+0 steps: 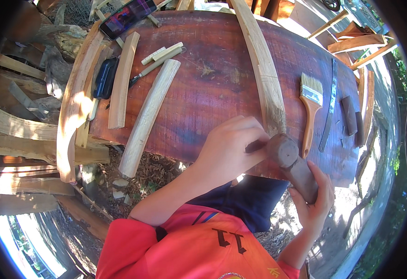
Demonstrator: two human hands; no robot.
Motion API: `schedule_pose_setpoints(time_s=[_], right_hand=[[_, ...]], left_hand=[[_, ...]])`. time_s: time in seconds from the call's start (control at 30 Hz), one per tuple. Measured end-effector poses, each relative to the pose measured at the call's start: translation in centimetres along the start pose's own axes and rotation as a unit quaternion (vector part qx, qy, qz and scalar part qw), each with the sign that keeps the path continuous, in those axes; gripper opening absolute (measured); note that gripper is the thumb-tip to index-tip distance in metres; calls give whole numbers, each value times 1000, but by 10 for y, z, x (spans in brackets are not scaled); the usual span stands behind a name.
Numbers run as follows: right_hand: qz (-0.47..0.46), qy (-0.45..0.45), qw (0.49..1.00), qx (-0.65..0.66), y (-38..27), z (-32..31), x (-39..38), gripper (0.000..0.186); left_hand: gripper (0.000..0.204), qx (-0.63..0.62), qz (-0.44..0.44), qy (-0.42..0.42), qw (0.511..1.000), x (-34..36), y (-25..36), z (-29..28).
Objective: Assembling wooden parts by inserting pegs and using a wooden mallet to secure them.
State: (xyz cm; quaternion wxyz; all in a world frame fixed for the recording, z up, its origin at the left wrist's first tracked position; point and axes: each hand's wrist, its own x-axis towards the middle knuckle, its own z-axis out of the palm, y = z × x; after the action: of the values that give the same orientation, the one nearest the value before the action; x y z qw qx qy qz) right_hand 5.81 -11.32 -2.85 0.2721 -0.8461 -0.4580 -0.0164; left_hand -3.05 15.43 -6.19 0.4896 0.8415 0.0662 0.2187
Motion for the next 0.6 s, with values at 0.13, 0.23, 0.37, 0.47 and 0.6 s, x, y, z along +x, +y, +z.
schedule_pose_setpoints(time_s=[0.13, 0.23, 0.37, 0.47, 0.6], right_hand=[[3, 52, 998, 25, -3, 1, 0, 77], [35, 86, 992, 86, -3, 2, -1, 78], [18, 37, 999, 10, 0, 2, 2, 76], [4, 16, 1000, -15, -1, 2, 5, 75], [4, 47, 999, 9, -3, 1, 5, 75]], left_hand=[[17, -5, 11, -4, 1000, 0, 0, 1], [18, 24, 39, 8, 999, -1, 1, 1], [19, 40, 41, 21, 998, -1, 2, 1], [18, 39, 34, 26, 998, -2, 2, 2], [18, 21, 31, 38, 999, -2, 1, 3]])
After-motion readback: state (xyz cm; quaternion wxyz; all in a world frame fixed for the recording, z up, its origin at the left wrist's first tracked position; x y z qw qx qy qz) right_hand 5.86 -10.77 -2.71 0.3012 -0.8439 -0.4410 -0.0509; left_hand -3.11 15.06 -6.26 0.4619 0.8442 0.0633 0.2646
